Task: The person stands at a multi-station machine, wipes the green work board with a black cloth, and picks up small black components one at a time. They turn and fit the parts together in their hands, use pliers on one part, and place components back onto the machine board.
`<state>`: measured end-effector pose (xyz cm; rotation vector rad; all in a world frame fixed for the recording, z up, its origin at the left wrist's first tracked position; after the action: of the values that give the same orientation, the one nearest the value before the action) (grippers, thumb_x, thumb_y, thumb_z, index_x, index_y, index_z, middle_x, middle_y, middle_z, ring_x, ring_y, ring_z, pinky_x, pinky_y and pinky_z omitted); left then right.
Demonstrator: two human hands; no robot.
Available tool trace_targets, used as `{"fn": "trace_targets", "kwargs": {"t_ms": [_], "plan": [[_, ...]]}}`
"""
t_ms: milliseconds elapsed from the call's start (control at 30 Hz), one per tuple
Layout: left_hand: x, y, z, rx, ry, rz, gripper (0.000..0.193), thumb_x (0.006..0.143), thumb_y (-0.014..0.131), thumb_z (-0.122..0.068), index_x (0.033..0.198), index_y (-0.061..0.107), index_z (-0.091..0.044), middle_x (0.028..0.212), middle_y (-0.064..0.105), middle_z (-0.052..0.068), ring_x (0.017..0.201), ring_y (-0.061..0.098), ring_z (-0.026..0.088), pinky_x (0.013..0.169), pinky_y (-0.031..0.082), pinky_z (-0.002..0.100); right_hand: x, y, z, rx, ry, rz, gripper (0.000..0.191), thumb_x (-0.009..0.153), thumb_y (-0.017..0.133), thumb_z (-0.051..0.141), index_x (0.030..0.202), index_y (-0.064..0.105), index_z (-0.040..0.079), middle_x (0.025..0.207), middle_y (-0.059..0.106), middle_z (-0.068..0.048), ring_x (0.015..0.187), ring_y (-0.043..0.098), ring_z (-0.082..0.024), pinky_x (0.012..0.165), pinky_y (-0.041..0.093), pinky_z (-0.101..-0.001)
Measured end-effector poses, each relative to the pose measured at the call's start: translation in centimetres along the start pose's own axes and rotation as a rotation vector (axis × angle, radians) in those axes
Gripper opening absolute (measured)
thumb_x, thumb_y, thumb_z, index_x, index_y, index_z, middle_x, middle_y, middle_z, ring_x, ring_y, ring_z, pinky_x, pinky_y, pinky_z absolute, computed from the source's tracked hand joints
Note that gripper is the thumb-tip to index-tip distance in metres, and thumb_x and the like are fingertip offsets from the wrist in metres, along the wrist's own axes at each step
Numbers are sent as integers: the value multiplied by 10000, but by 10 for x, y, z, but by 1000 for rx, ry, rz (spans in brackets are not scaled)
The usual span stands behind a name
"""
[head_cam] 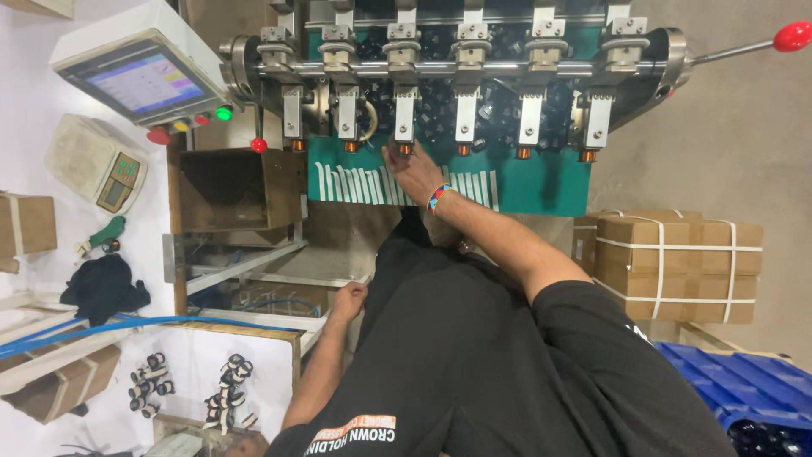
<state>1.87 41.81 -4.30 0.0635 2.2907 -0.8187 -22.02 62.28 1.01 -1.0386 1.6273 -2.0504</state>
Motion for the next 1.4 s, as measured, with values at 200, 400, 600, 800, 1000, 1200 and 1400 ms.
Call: {"fn": "trace_targets", "kwargs": {"t_ms": [200, 400, 600, 800, 1000, 1200, 1400], "plan": [[3, 18, 3, 116, 168, -36, 223, 927, 647, -230, 1027, 763, -67, 1022, 752, 188, 975, 715, 324, 855, 551, 401, -98, -11, 4, 334, 161, 162, 206, 816, 723, 193, 971, 664, 70, 1002, 625, -137, 1116, 597, -350, 1021, 432, -562], [23, 4, 9, 152, -161, 188, 247, 912, 679, -271, 1048, 781, -91, 872, 765, 132, 743, 748, 254, 731, 580, 395, -140, -47, -104, 301, 603, 193, 187, 989, 684, 178, 1147, 651, 83, 1035, 643, -149, 1017, 641, -396, 911, 513, -509], [73, -21, -42, 73, -62, 210, 291, 939, 684, -314, 1094, 785, -89, 841, 773, 160, 687, 707, 248, 690, 567, 405, -103, -74, -188, -48, 720, -67, 411, 867, 649, 140, 1247, 607, -10, 1210, 606, -252, 988, 652, -407, 831, 539, -468], [117, -46, -67, 93, 202, 69, 305, 900, 703, -324, 1093, 793, -106, 1053, 777, 161, 1036, 730, 308, 909, 548, 407, -79, -66, -217, 59, 981, 76, 349, 925, 647, 283, 1215, 609, 92, 1200, 631, -162, 1126, 628, -352, 910, 527, -403], [144, -63, -56, 350, 204, 267, 290, 965, 606, -296, 1144, 763, -130, 1130, 722, 212, 1115, 672, 385, 960, 518, 460, -101, -54, -180, -183, 846, 50, 422, 852, 666, 196, 1245, 579, 69, 1113, 615, -161, 1036, 624, -346, 862, 529, -423], [168, -62, -98, 460, 483, 528, 250, 959, 577, -231, 1089, 741, -93, 1046, 743, 180, 1026, 699, 350, 900, 534, 439, -181, -78, -68, 730, 1356, 411, 421, 845, 804, 159, 1192, 590, 58, 864, 623, -100, 825, 652, -256, 752, 524, -365], [128, -65, -266, 236, 737, 829, 233, 955, 590, -239, 991, 726, -53, 929, 762, 111, 884, 737, 268, 793, 560, 372, -145, -247, -108, 1495, 1007, 418, 375, 876, 720, 92, 1227, 595, 54, 922, 616, 23, 873, 687, -75, 792, 599, -279]]}}
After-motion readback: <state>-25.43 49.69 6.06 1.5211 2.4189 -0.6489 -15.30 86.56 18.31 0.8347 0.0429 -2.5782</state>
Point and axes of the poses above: each hand's wrist, its own x-axis towards the middle knuckle, its own y-axis out of the palm, z = x × y, the point moved 3 cm from there along x, towards the middle knuckle
